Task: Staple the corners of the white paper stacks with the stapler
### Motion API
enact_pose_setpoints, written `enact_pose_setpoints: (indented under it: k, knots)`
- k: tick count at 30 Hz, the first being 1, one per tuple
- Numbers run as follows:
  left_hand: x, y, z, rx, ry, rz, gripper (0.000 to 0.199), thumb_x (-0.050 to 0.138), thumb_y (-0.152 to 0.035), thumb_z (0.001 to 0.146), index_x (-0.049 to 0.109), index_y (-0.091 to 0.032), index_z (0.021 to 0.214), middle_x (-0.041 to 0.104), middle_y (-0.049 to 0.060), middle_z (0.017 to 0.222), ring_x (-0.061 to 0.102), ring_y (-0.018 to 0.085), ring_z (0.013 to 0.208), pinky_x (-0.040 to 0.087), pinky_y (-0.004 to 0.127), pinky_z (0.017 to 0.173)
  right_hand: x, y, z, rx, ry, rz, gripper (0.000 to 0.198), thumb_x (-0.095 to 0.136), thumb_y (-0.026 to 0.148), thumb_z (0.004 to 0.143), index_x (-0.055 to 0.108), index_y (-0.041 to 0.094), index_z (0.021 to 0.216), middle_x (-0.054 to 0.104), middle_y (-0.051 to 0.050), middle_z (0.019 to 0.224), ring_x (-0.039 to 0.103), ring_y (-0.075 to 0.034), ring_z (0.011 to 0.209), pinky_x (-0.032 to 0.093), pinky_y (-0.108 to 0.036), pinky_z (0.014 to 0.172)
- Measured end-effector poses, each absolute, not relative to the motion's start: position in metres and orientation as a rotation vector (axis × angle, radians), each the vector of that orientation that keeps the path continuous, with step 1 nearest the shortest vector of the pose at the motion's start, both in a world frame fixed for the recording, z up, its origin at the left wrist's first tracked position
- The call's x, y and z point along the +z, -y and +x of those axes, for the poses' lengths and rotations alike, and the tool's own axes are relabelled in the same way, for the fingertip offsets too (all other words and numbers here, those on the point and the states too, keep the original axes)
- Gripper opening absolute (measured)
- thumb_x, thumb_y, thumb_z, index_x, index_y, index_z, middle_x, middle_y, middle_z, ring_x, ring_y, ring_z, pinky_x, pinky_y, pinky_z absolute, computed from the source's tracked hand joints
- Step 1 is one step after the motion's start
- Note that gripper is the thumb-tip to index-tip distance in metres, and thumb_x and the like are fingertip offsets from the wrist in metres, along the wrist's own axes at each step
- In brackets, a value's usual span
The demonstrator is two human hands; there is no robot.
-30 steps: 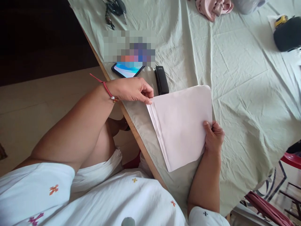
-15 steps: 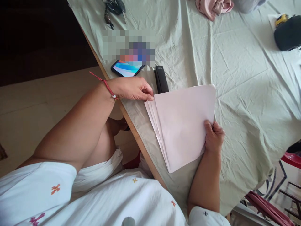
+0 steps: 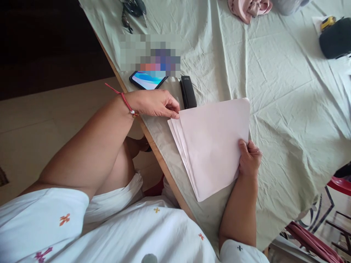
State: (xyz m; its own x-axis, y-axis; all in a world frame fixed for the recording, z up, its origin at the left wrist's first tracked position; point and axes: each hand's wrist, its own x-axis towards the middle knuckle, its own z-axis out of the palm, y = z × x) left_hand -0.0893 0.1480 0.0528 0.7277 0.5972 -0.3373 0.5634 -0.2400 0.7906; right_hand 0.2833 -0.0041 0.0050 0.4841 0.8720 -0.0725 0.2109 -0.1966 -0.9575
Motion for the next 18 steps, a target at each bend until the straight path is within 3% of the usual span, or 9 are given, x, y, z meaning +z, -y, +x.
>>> enact_pose_setpoints:
  k: [2,5,12,18]
  knots:
    - [0.0510,-0.1474,-0.0876,0.022,-0.854,1.890,0.023,0.071,-0.034,0.077,0.076,-0.015,0.088,0.067,0.000,0.073,0.056,0.014,0.071,0.035,0.027,0.069,0.0043,0.0040,0.2837,0.796,0.929,-1.680,0.044,0.090,0.051,0.070,0.060,0.020,0.063,0.056,0.005,0.061,0.043,-0.008,0.052,0.036,-0.023,0.046]
    - [0.0503,-0.1466,-0.0860,-0.010,-0.872,1.898,0.017,0.071,-0.030,0.074,0.074,-0.015,0.080,0.065,0.001,0.068,0.055,0.014,0.068,0.034,0.028,0.067,0.0034,0.0040,0.2837,0.792,0.917,-1.667,0.041,0.090,0.050,0.070,0.063,0.020,0.065,0.057,0.005,0.062,0.045,-0.008,0.053,0.036,-0.022,0.046]
    - [0.0558,-0.1471,-0.0865,-0.045,-0.857,1.907,0.022,0.069,-0.034,0.079,0.065,-0.017,0.066,0.062,0.001,0.063,0.053,0.014,0.065,0.033,0.029,0.066,0.0030,0.0056,0.2848,0.798,0.885,-1.673,0.036,0.090,0.049,0.071,0.070,0.020,0.073,0.066,0.003,0.069,0.051,-0.010,0.055,0.045,-0.025,0.050]
    - [0.0556,-0.1477,-0.0898,-0.009,-0.850,1.868,0.028,0.066,-0.040,0.083,0.063,-0.016,0.069,0.059,0.001,0.064,0.047,0.012,0.062,0.030,0.029,0.065,0.0036,0.0056,0.2842,0.797,0.894,-1.672,0.036,0.090,0.051,0.071,0.071,0.021,0.075,0.067,0.002,0.071,0.054,-0.011,0.056,0.050,-0.026,0.052]
